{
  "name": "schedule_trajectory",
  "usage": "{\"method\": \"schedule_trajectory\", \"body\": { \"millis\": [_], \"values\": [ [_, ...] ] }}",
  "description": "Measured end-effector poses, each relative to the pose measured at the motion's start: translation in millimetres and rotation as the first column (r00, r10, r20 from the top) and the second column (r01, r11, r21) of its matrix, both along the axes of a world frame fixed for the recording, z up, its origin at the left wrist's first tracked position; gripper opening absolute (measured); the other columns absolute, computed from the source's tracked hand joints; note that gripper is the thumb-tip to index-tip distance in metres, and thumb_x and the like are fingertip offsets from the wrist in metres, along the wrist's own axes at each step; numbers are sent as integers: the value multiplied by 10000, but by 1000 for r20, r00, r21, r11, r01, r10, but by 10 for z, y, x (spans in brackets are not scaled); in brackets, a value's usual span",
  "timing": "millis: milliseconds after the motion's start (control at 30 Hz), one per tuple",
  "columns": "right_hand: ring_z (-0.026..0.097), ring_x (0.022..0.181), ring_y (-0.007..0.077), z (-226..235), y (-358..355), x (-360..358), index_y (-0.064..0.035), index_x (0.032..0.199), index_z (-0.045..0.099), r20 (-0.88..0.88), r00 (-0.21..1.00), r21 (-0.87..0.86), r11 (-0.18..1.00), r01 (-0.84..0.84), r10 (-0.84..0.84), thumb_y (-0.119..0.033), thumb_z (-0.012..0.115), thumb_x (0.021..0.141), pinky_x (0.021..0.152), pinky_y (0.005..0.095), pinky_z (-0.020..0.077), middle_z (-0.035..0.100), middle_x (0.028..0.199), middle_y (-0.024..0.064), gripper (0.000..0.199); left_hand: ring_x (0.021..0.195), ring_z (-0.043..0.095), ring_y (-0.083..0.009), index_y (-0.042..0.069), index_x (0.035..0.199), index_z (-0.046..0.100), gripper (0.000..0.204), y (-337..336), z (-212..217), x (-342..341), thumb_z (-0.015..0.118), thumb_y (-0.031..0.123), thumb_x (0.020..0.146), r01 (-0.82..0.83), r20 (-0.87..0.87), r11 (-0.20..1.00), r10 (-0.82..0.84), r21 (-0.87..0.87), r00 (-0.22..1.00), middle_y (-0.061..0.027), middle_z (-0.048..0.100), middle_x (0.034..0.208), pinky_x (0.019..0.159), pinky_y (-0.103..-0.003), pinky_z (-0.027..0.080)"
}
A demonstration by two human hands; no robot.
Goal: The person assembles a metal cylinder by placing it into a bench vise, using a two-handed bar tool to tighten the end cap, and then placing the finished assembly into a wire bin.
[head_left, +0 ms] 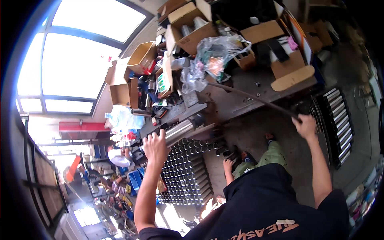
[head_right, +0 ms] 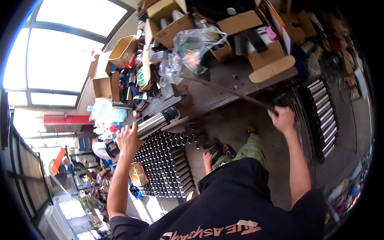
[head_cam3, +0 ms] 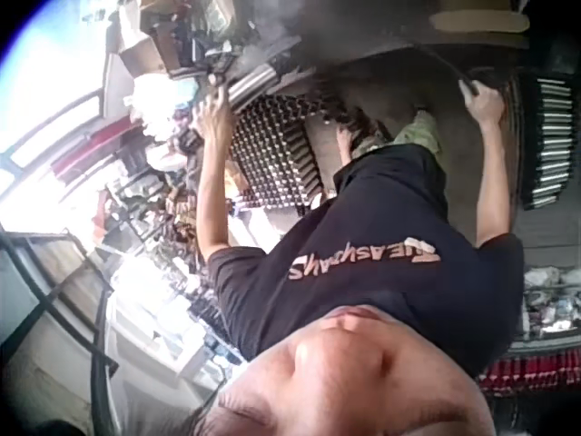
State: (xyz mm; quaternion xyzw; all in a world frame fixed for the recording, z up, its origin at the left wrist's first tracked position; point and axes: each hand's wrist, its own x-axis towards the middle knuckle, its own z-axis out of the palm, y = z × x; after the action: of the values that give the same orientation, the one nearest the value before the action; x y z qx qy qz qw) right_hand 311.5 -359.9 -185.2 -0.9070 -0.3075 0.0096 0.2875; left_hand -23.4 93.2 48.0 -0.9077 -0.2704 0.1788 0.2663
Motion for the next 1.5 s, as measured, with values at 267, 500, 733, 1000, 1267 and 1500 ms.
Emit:
{"method": "schedule_trajectory", "body": {
  "millis": [267,500,733,1000,1267,1500],
  "values": [
    [656,672,401,-1150,149,-1135,-25,772,723,-500,834,-260,959,112,-233,-473,712,839,621,486,474,640,662,210,453,927,704,-328,44,1227,605,761,-1025,-62,-803,920,424,648,-392,337,557,797,-732,501,-201,715,1023,836,-408,547],
    [676,682,345,-1312,983,-937,2,797,705,-598,789,-248,969,-12,-144,-436,699,865,664,463,494,667,698,186,444,832,689,-225,23,1262,545,687,-1397,-660,-1244,557,633,947,571,-275,-319,947,-757,165,-139,675,974,742,-371,586],
    [420,469,101,-1420,1806,-833,-123,779,588,-921,376,-113,993,-18,-98,-386,668,924,426,288,306,476,611,-33,311,709,571,-250,23,1230,544,913,-1238,-780,-596,388,849,874,925,-631,-370,739,-88,236,-113,586,861,622,-370,487],
    [453,510,81,-1513,2121,-1015,-164,775,559,-969,247,8,1000,13,4,-374,667,936,457,270,334,501,648,-47,286,726,656,-281,29,1139,532,861,-918,-672,-365,260,818,927,930,-564,-330,804,-159,188,-153,632,885,620,-431,583],
    [480,570,82,-1456,2159,-1141,-206,796,577,-984,45,-170,982,86,-175,-462,687,894,548,328,379,508,658,-74,295,696,677,-292,0,1101,535,824,-855,-520,-256,229,755,975,910,-466,-262,880,-321,89,-170,647,834,579,-429,588],
    [520,604,98,-1526,2293,-1224,-160,828,585,-983,170,-60,997,38,-66,-393,647,954,530,311,390,548,712,-44,272,741,653,-319,33,1124,522,759,-863,-533,-238,209,711,993,951,-567,-299,798,-80,203,-192,627,915,617,-469,581]
  ]
}}
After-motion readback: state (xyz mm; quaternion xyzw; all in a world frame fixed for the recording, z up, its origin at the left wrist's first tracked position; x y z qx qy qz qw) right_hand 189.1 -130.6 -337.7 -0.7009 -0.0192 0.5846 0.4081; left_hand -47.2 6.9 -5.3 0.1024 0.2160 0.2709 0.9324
